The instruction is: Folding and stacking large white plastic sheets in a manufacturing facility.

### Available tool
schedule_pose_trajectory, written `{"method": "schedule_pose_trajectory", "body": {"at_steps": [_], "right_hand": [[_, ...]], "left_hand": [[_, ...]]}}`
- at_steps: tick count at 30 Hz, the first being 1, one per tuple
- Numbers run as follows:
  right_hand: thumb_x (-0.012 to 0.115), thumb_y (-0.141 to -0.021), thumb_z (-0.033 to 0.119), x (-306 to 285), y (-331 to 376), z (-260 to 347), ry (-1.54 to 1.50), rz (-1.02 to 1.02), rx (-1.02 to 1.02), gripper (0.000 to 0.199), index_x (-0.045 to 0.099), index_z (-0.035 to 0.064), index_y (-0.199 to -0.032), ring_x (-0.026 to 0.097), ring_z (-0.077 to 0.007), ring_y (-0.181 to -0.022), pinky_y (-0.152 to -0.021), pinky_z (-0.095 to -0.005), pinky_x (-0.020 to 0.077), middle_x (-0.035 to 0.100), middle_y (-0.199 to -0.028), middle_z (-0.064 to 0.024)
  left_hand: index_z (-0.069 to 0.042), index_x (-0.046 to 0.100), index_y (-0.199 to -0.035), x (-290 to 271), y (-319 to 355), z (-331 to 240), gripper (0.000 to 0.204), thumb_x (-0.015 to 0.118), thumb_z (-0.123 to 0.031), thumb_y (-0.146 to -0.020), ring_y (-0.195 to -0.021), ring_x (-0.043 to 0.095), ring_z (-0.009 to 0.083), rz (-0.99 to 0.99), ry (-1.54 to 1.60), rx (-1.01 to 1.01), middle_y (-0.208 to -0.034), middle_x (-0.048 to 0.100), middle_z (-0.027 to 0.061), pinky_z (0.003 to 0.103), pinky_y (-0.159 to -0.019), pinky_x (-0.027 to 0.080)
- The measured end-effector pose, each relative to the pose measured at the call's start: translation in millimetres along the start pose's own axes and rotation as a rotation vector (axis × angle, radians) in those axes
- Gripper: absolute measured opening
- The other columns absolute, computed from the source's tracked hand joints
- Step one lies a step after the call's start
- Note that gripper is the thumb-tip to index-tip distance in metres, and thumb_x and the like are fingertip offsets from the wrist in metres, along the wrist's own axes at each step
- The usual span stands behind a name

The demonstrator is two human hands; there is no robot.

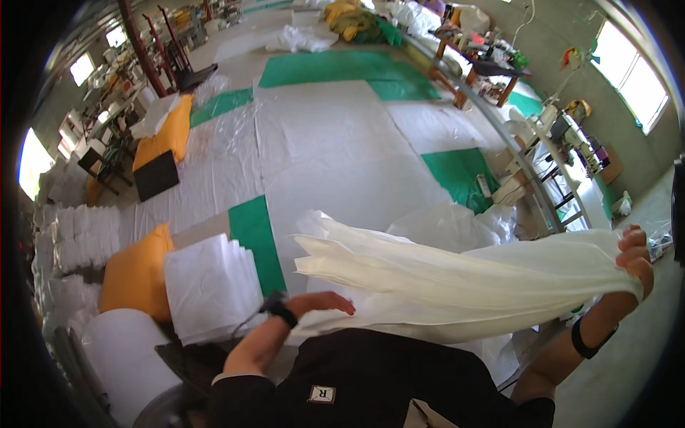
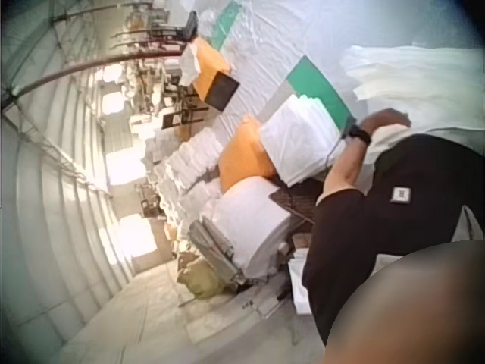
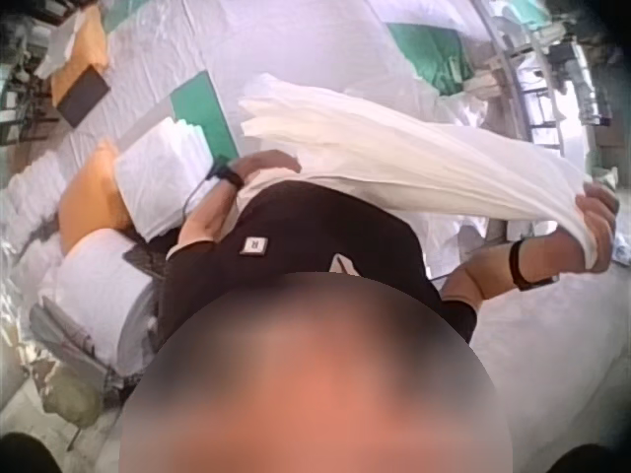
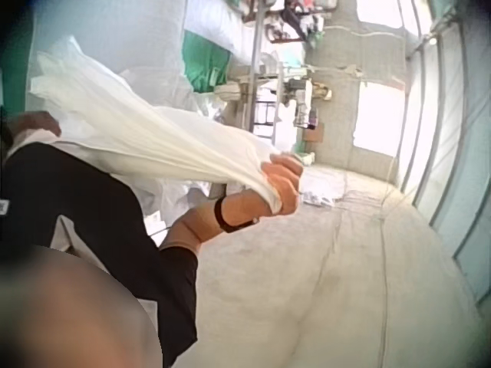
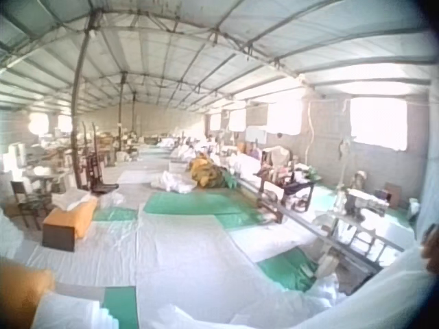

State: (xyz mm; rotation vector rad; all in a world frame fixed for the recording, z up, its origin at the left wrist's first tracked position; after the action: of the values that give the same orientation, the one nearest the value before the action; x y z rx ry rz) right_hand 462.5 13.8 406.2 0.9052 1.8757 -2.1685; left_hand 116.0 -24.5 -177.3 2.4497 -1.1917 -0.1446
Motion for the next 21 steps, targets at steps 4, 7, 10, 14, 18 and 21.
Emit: {"method": "schedule_pose_trajectory", "body": {"at_steps": [4, 7, 10, 14, 18, 21], "right_hand": [[0.053, -0.086, 0.037, 1, 17, 0, 0.050, -0.029, 0.034, 0.032, 0.039, 0.0113, -0.072, 0.048, -0.0228, -0.074, -0.084, -0.0475, 0.0382, 0.044, -0.064, -0.0029], [0.048, -0.090, 0.038, -1, 23, 10, 0.064, -0.085, 0.060, 0.033, 0.038, 0.0116, -0.073, 0.047, -0.0234, -0.076, -0.085, -0.0484, 0.0375, 0.041, -0.066, -0.0041], [0.043, -0.092, 0.036, 4, 9, 24, 0.170, -0.258, 0.176, 0.031, 0.042, 0.0101, -0.075, 0.046, -0.0245, -0.078, -0.093, -0.0507, 0.0347, 0.039, -0.068, -0.0056], [0.040, -0.091, 0.031, 32, -19, 56, 0.127, -0.130, 0.125, 0.028, 0.039, 0.0099, -0.073, 0.042, -0.0208, -0.072, -0.092, -0.0467, 0.0359, 0.036, -0.065, -0.0037], [0.044, -0.090, 0.028, 38, -29, 73, -0.005, -0.069, 0.034, 0.027, 0.046, 0.0058, -0.074, 0.047, -0.0238, -0.071, -0.085, -0.0451, 0.0398, 0.044, -0.070, -0.0064], [0.048, -0.089, 0.025, 34, -30, 79, -0.087, -0.060, -0.001, 0.027, 0.051, 0.0028, -0.075, 0.051, -0.0260, -0.071, -0.080, -0.0439, 0.0427, 0.051, -0.074, -0.0083]], "left_hand": [[-0.009, 0.052, -0.129, 29, 97, -66, 0.053, 0.065, -0.035, -0.084, -0.120, 0.048, 0.0232, -0.040, 0.205, -0.018, -0.130, 0.053, 0.0083, 0.034, -0.102, 0.036], [-0.011, 0.056, -0.123, 29, 122, -75, 0.043, 0.064, -0.016, -0.081, -0.111, 0.055, 0.0259, -0.351, -0.174, 0.101, -0.123, 0.058, 0.0096, 0.035, -0.099, 0.039], [-0.010, 0.059, -0.113, 21, 129, -29, 0.034, 0.057, -0.005, -0.080, -0.103, 0.058, 0.0325, -0.793, -0.442, 0.179, -0.110, 0.062, 0.0119, 0.037, -0.094, 0.043], [-0.009, 0.055, -0.110, -16, 150, -9, 0.034, 0.056, 0.002, -0.079, -0.090, 0.061, 0.0361, -1.430, -0.324, 0.099, -0.093, 0.065, 0.0137, 0.039, -0.080, 0.049], [-0.014, 0.058, -0.109, -51, 156, -17, 0.036, 0.069, -0.011, -0.075, -0.093, 0.061, 0.0307, -1.374, 0.173, 0.149, -0.091, 0.065, 0.0081, 0.038, -0.082, 0.046], [-0.017, 0.061, -0.107, -66, 155, -59, 0.040, 0.074, -0.022, -0.070, -0.109, 0.053, 0.0274, -1.159, -0.714, -0.166, -0.102, 0.064, 0.0051, 0.043, -0.092, 0.040]]}}
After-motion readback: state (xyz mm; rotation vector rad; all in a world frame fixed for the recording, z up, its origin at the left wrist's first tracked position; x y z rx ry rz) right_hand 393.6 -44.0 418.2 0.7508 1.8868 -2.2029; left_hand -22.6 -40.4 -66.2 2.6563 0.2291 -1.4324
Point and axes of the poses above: each hand's wrist, its own y-axis away from the middle knuckle, its own x-axis out of the palm, z = x × y, the point moved 10 cm from there along -y, towards the middle knuckle
